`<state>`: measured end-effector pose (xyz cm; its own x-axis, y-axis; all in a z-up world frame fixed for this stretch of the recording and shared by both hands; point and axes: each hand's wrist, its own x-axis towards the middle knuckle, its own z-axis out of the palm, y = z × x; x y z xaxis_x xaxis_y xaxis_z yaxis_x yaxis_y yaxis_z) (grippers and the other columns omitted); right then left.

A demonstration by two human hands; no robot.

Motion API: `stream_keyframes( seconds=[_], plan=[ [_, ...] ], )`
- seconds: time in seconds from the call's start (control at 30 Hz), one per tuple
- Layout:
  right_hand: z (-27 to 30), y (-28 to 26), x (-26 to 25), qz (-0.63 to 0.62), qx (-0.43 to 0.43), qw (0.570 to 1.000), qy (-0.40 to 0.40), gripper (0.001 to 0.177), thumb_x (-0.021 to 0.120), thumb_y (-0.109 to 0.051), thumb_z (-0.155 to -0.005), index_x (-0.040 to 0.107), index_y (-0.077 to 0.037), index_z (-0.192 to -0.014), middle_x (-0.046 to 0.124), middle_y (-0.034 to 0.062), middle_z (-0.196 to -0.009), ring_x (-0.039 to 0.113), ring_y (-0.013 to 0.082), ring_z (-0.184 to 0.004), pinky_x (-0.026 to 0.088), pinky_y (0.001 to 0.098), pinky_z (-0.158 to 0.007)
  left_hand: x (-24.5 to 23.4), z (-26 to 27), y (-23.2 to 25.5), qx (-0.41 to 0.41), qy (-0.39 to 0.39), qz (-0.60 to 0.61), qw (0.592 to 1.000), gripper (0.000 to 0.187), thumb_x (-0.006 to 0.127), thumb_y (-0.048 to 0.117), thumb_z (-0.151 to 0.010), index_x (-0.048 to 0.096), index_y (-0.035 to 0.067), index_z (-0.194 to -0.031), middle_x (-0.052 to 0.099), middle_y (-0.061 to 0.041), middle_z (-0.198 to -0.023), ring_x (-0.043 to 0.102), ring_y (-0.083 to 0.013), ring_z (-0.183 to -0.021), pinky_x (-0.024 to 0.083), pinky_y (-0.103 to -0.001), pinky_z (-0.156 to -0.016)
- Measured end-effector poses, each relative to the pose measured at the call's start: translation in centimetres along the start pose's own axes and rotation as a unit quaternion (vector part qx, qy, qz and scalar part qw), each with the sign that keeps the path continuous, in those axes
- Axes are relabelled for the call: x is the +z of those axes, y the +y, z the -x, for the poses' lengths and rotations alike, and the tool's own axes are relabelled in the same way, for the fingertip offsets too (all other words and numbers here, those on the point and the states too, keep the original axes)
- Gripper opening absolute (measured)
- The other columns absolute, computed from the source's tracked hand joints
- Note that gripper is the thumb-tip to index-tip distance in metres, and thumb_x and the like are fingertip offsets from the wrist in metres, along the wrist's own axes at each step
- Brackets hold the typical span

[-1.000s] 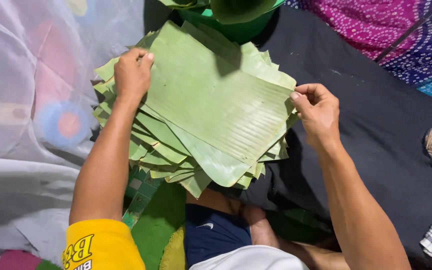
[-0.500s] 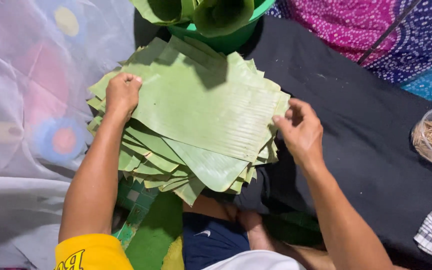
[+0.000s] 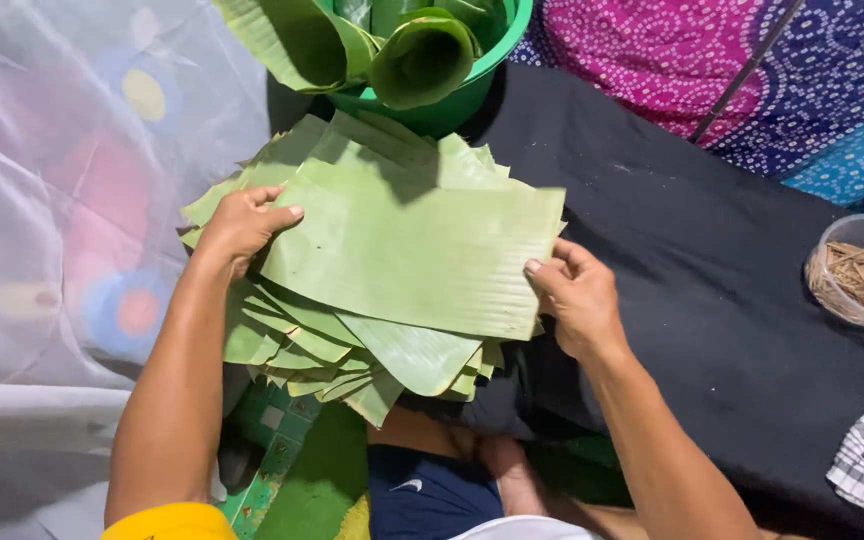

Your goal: Cleaning banana leaves with a cloth and rolling them into cones secured with pins.

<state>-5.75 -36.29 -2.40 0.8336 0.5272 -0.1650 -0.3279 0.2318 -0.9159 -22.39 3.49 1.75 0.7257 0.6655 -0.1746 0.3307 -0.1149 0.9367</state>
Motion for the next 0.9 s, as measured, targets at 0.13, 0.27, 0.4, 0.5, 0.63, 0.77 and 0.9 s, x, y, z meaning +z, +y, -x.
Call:
stream_keyframes(
  seconds=[0.13,0.27,0.4,0.5,0.63,0.77,0.9],
  plan=[
    [1.8,-1.8,-3.7,-0.017,-0.006,1.000,0.016,0.043,0.064,-0.003,-0.090,0.057,0.006,-0.131,0.075,0.0076,-0.102,0.074,0.0125,-0.086,0.064,0.0275,-0.074,2.8,2.9,1.9,-0.006,-0.047,0.051,0.998,0.049,0.076,0.011,-0.086,0.066,-0.006,-0.130,0.075,-0.010,-0.103,0.070,-0.0141,-0.084,0.057,-0.030,-0.075],
    [3.4,-1.3,-11.8,0.006,-0.059,0.996,0.070,0.039,0.066,0.000,-0.093,0.062,0.005,-0.132,0.073,0.0093,-0.106,0.070,0.0133,-0.088,0.059,0.0273,-0.076,8.8,5.3,2.5,0.051,-0.095,0.029,0.994,0.051,0.076,0.008,-0.088,0.060,-0.006,-0.134,0.074,-0.011,-0.103,0.067,-0.0140,-0.085,0.055,-0.029,-0.076],
    [6.9,-0.7,-18.6,-0.023,-0.042,0.991,0.126,0.037,0.066,0.001,-0.095,0.062,0.006,-0.131,0.073,0.0096,-0.105,0.070,0.0136,-0.086,0.058,0.0273,-0.075,16.2,8.6,3.7,0.079,-0.191,0.080,0.975,0.046,0.072,0.009,-0.087,0.062,-0.006,-0.129,0.077,-0.008,-0.107,0.071,-0.0108,-0.090,0.059,-0.027,-0.079],
    [8.6,-0.6,-22.5,-0.044,-0.045,0.987,0.149,0.037,0.065,0.002,-0.093,0.061,0.006,-0.129,0.074,0.0104,-0.105,0.072,0.0141,-0.086,0.060,0.0280,-0.077,20.9,9.9,4.4,0.117,-0.182,-0.037,0.976,0.041,0.072,0.011,-0.088,0.066,-0.003,-0.127,0.079,-0.009,-0.103,0.070,-0.0093,-0.087,0.057,-0.026,-0.076],
    [10.9,0.3,-27.5,-0.042,-0.075,0.980,0.180,0.037,0.064,0.003,-0.094,0.062,0.008,-0.130,0.074,0.0124,-0.107,0.072,0.0155,-0.088,0.061,0.0280,-0.081,26.6,10.5,6.0,0.114,-0.192,-0.147,0.964,0.040,0.073,0.014,-0.089,0.070,0.002,-0.127,0.080,-0.013,-0.097,0.068,-0.0168,-0.081,0.056,-0.033,-0.072],
    [13.6,1.4,-29.4,-0.053,-0.096,0.968,0.226,0.035,0.064,0.005,-0.094,0.059,0.007,-0.129,0.073,0.0144,-0.108,0.073,0.0183,-0.090,0.061,0.0306,-0.082,30.8,11.8,8.4,0.272,-0.096,-0.249,0.924,0.050,0.079,0.016,-0.086,0.063,0.001,-0.131,0.073,-0.022,-0.108,0.071,-0.0341,-0.095,0.055,-0.043,-0.085],
    [16.4,3.9,-28.6,-0.105,-0.072,0.956,0.264,0.035,0.063,0.004,-0.092,0.055,0.003,-0.125,0.071,0.0134,-0.105,0.072,0.0216,-0.086,0.060,0.0359,-0.072,33.5,18.1,8.1,0.445,0.000,-0.206,0.871,0.041,0.073,0.014,-0.091,0.062,-0.001,-0.128,0.070,-0.026,-0.118,0.065,-0.0441,-0.109,0.051,-0.049,-0.095]
  ],
)
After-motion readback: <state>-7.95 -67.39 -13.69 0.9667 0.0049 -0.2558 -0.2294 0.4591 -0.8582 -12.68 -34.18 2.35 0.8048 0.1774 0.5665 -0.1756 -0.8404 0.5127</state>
